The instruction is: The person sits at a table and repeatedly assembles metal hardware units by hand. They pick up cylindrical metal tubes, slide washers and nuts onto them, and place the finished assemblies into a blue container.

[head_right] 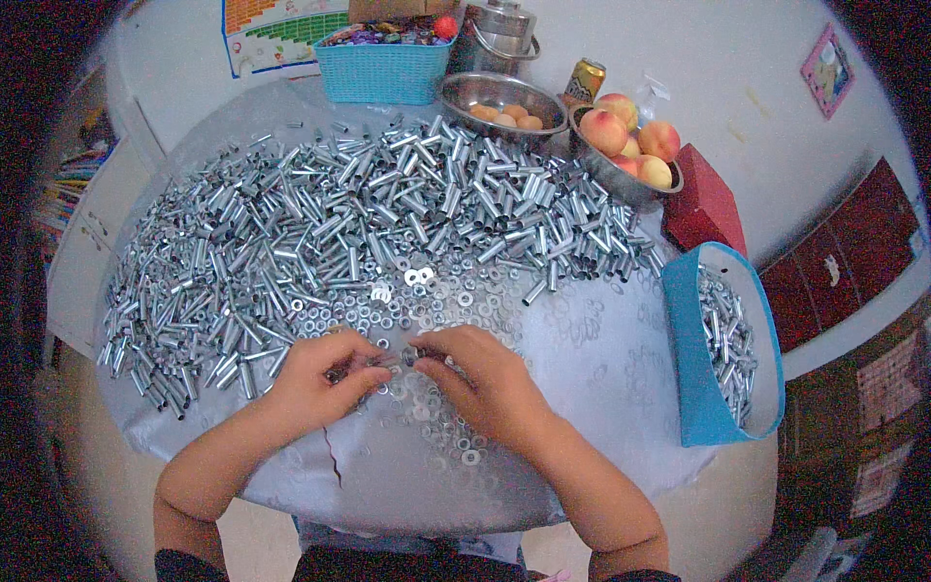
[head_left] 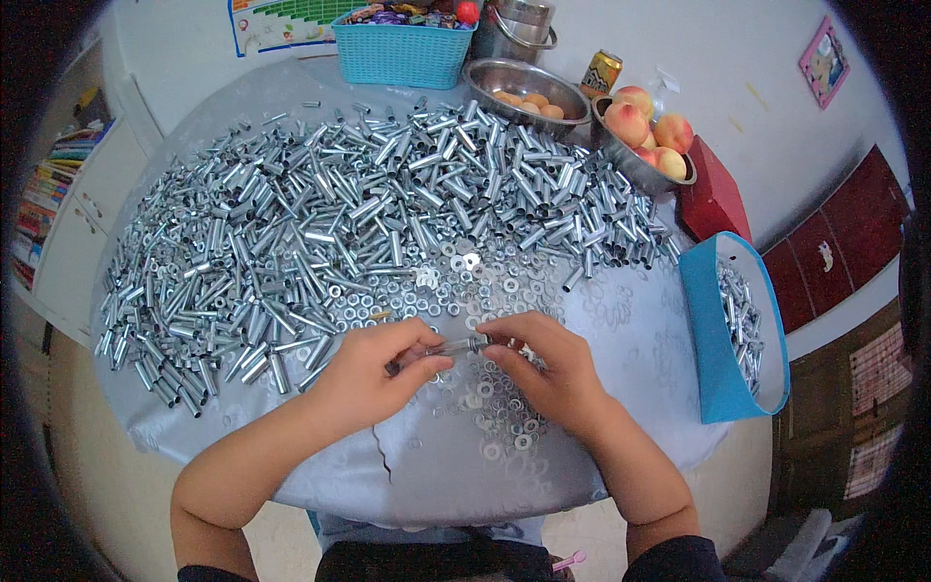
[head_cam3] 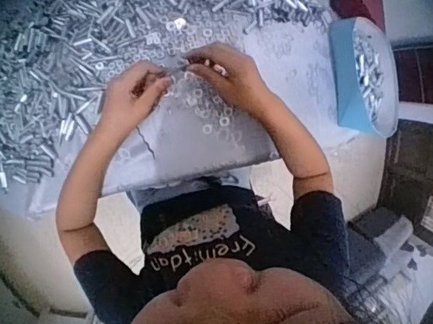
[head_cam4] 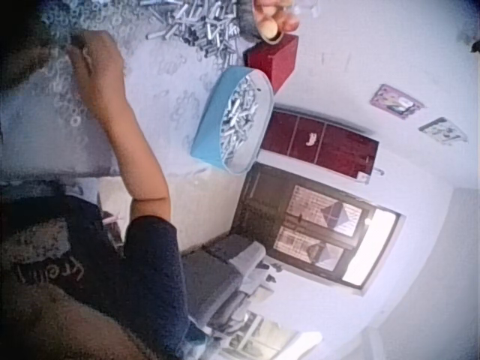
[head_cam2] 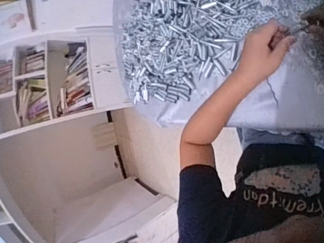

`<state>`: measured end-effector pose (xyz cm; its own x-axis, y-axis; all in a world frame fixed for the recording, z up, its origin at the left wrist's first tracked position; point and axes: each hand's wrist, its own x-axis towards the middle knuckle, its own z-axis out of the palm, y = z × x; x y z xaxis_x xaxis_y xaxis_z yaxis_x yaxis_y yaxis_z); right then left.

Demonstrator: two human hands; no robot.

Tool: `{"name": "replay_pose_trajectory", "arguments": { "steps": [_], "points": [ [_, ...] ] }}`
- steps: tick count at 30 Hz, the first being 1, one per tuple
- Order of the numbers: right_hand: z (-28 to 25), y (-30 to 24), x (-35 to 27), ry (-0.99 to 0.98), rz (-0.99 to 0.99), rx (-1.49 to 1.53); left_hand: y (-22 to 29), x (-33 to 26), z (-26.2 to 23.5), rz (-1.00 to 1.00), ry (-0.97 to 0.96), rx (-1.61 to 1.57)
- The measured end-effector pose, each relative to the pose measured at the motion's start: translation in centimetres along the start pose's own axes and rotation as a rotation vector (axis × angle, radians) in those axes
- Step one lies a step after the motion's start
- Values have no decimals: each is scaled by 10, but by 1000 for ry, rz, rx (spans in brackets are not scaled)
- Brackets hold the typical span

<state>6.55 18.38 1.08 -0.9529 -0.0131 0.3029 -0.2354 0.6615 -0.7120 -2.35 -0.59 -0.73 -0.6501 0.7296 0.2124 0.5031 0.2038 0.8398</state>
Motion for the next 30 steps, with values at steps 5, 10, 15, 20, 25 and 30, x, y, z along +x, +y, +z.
{"name": "replay_pose_trajectory", "arguments": {
  "steps": [5,10,15,20,25,30],
  "points": [
    [-3,-1,2,-128,18,-125,-6,0,-1,236,68,190],
    [0,-12,1,-68,111,86,-4,-2,-1,242,74,170],
    [-2,-8,-1,-155,163,32,-3,-2,-1,257,54,175],
    [-4,0,-2,-193,92,-75,-2,-2,-1,235,37,175],
    [-5,-2,-1,-278,53,-169,-3,-1,-2,231,45,155],
    [-5,0,-2,-258,21,-195,-2,0,-1,236,33,141]
  ]
}}
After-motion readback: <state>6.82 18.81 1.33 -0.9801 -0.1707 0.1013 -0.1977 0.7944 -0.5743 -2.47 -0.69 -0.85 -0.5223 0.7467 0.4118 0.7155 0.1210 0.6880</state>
